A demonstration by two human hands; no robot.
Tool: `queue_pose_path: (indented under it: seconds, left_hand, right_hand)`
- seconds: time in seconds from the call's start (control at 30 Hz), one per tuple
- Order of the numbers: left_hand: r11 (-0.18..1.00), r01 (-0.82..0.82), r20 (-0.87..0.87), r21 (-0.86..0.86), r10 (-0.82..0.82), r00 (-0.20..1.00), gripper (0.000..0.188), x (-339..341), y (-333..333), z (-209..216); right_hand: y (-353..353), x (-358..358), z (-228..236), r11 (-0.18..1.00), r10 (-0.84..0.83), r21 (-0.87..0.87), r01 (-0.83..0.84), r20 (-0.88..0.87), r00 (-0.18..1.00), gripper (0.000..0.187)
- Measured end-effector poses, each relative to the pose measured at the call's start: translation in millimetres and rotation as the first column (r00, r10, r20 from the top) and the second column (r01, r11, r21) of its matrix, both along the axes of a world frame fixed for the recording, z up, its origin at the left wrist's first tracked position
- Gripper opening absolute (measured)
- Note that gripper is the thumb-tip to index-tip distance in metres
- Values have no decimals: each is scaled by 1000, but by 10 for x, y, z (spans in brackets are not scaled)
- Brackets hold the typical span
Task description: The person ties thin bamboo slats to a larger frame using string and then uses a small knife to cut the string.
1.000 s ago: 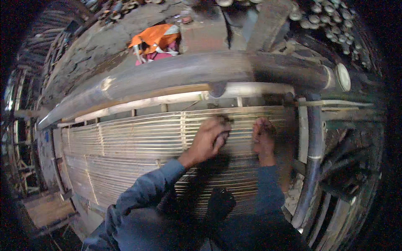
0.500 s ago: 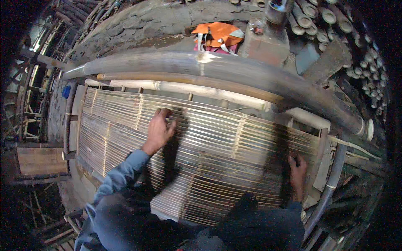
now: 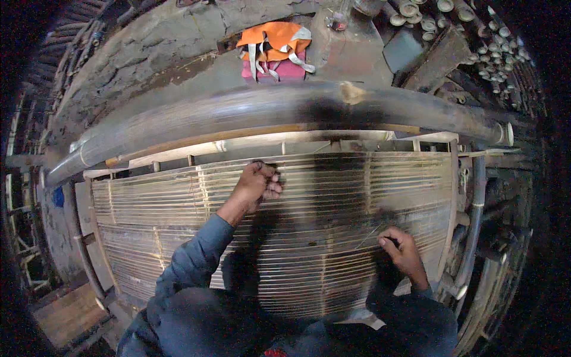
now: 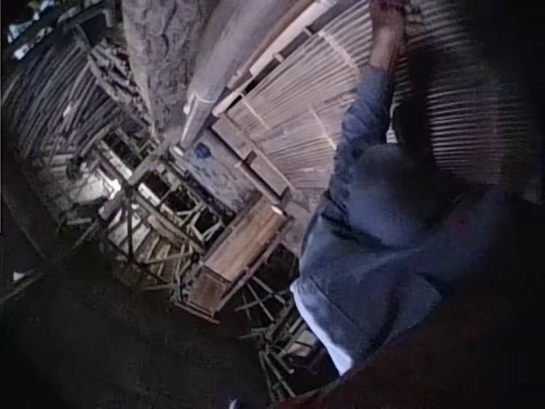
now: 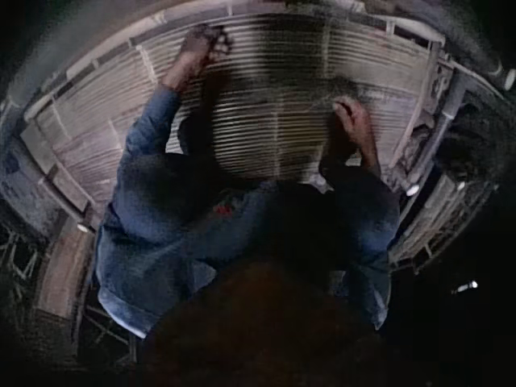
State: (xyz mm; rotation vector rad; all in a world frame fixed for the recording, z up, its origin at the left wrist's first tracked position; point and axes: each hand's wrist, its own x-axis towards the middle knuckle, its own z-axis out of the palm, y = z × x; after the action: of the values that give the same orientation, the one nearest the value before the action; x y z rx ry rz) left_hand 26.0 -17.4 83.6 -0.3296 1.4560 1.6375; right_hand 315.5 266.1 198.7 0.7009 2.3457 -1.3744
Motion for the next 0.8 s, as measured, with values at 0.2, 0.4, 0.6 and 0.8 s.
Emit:
queue_pose_path:
  seconds: [0.2, 0.4, 0.6, 0.8]
  left_hand:
    - [968, 139, 251, 211, -191, 949, 13, 269, -322, 51]
    - [942, 329, -385, 66, -280, 879, 20, 844, -555, 261]
    - [925, 358, -777, -128, -318, 544, 7, 1128, -722, 478]
    - [808, 518, -843, -279, -465, 270, 24, 899, -645, 483]
  right_hand:
    - [-502, -91, 52, 995, -89, -19, 95, 221, 971, 17]
    - [-1386, -262, -80, 969, -218, 85, 230, -132, 967, 12]
    - [-1902, -1230, -523, 366, -660, -699, 615, 271, 701, 21]
    - [-1497, -1412, -562, 687, -582, -461, 562, 115, 805, 22]
